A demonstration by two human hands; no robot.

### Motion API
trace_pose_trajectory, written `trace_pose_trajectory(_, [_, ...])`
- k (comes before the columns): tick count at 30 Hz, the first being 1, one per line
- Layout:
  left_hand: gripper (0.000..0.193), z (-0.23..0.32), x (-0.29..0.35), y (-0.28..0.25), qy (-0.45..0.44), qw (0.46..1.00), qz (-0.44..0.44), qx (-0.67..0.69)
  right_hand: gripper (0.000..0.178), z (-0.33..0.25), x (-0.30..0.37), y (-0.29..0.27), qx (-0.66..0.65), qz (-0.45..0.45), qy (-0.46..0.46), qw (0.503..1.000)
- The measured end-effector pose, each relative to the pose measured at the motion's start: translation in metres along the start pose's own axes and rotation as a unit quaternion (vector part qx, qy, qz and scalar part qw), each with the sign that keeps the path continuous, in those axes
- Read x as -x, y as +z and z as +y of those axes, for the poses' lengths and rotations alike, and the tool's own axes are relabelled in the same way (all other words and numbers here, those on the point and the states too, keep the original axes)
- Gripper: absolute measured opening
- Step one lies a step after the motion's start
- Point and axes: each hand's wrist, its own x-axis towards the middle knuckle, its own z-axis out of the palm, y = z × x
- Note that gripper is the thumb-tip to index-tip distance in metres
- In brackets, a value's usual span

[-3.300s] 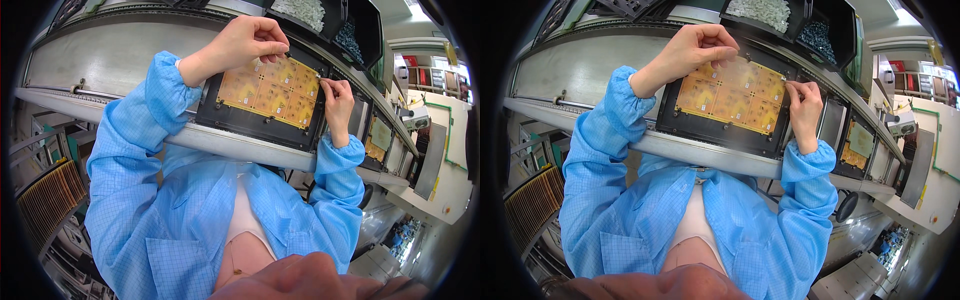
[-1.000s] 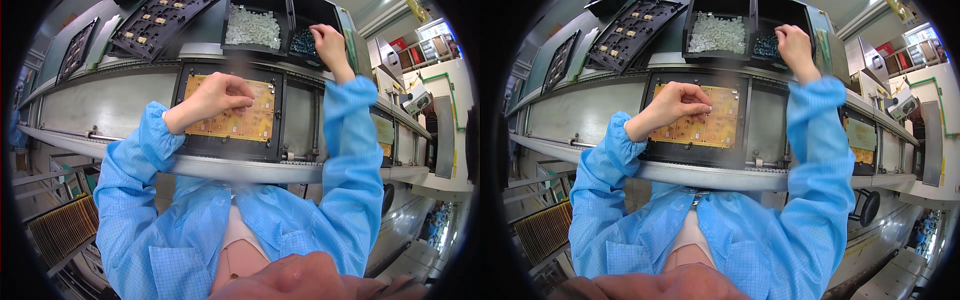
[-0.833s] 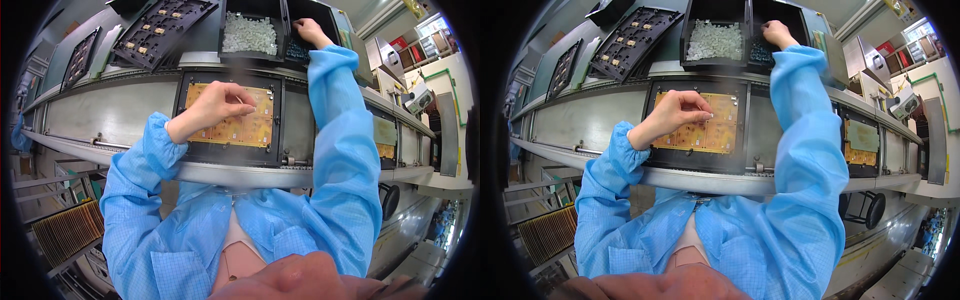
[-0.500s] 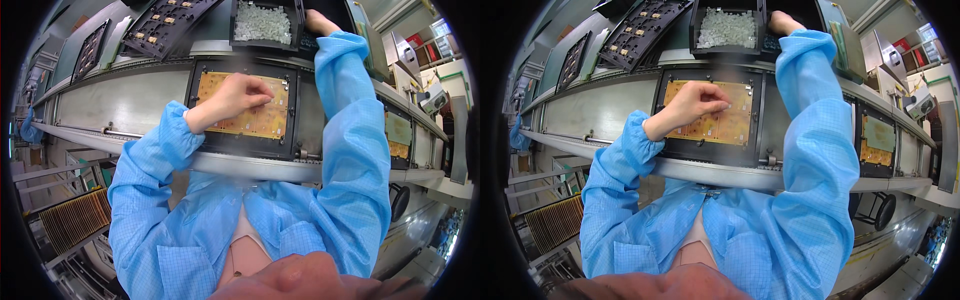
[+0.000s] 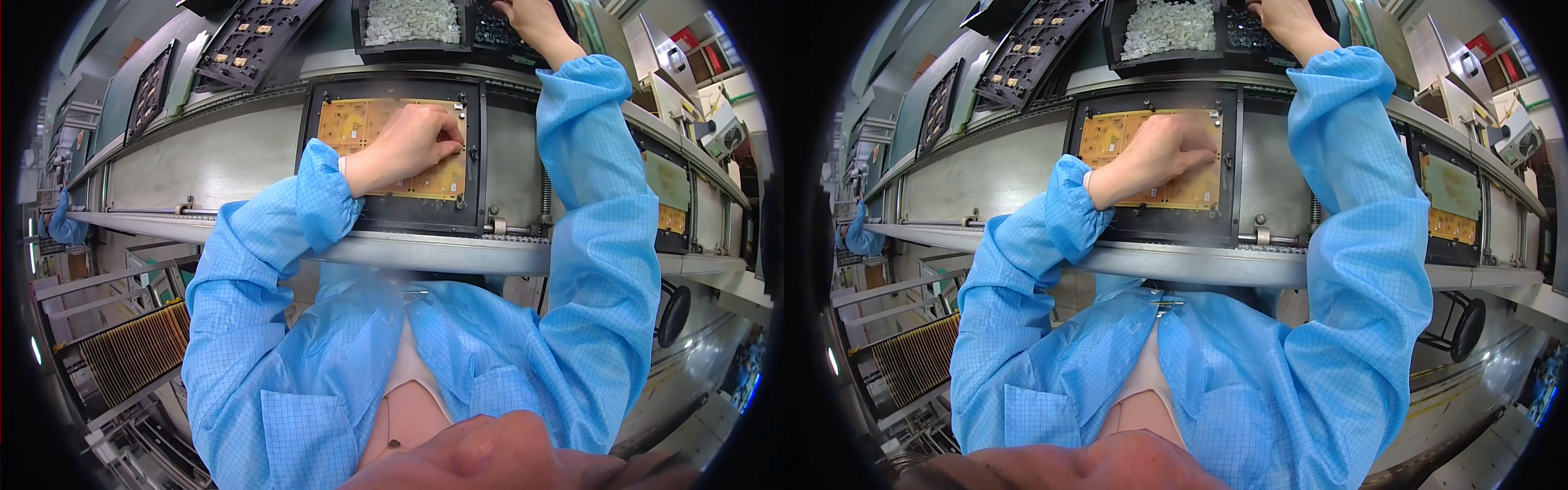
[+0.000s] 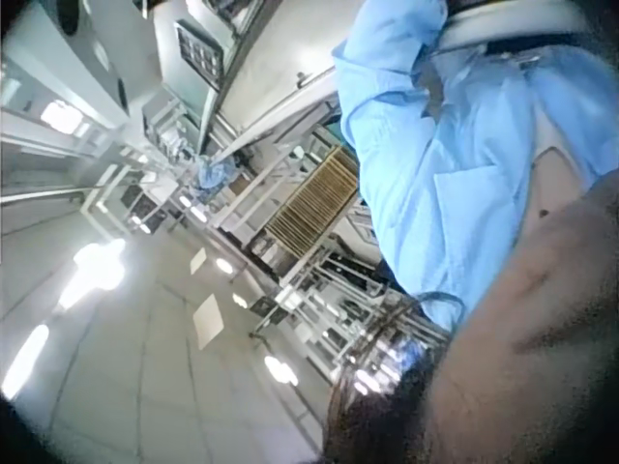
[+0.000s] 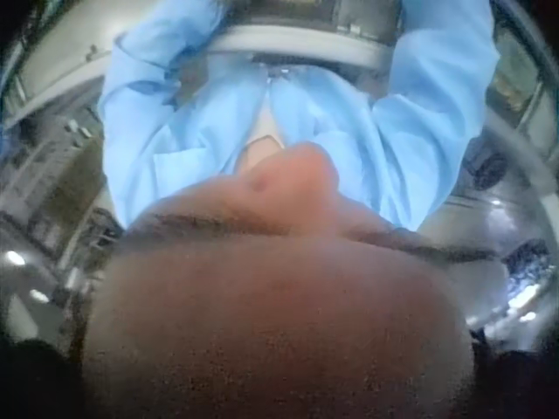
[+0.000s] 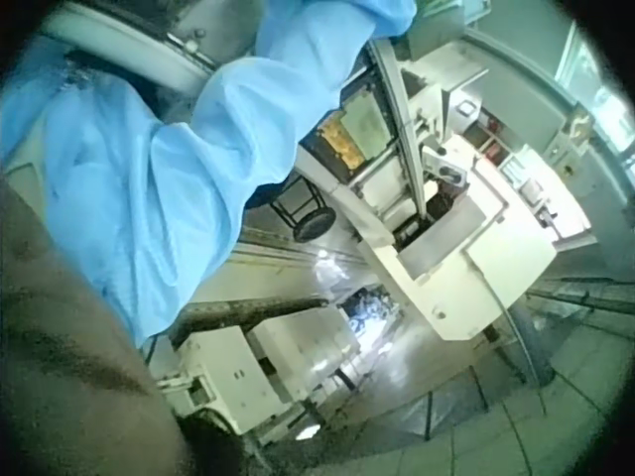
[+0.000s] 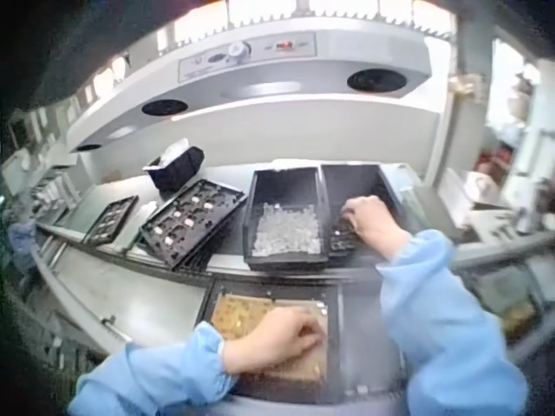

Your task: Assembling electronic components onto printed circuit boards at an assembly line.

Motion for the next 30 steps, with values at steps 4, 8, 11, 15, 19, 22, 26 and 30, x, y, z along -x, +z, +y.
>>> trace_pose_trajectory(4, [0.013, -0.005, 0.001, 0.001, 0.008, 1.000, -0.001, -0.002, 0.016, -0.024, 0.019, -0.024, -0.140, 0.056, 0.003, 0.989])
trace_pose_trajectory(8, [0.016, -0.004, 0.003, 0.003, 0.006, 1.000, -0.001, -0.011, 0.016, -0.057, 0.045, -0.047, -0.177, 0.043, 0.044, 0.982])
trace_pose_trajectory(11, [0.016, -0.004, 0.005, 0.003, 0.044, 0.998, -0.003, -0.051, 0.021, -0.066, 0.067, -0.057, -0.150, 0.042, 0.008, 0.988])
trace_pose_trajectory(15, [0.016, -0.006, 0.002, 0.006, 0.029, 0.999, -0.015, -0.042, 0.020, -0.074, 0.094, -0.057, -0.240, 0.051, 0.042, 0.969])
trace_pose_trajectory(19, [0.016, -0.003, 0.002, 0.010, 0.019, 0.998, 0.000, -0.054, 0.020, -0.084, 0.114, -0.061, -0.331, -0.004, 0.107, 0.937])
trace_pose_trajectory(22, [0.016, -0.002, -0.005, 0.006, 0.002, 0.999, -0.008, -0.037, 0.020, -0.086, 0.123, -0.063, -0.347, -0.017, 0.122, 0.930])
trace_pose_trajectory(26, [0.010, -0.003, -0.007, 0.008, 0.067, 0.995, 0.029, -0.072, 0.021, -0.086, 0.129, -0.064, -0.380, -0.013, 0.129, 0.916])
trace_pose_trajectory(30, [0.011, -0.002, 0.002, 0.020, 0.123, 0.977, 0.069, -0.160, 0.019, -0.091, 0.144, -0.068, -0.427, -0.055, 0.173, 0.886])
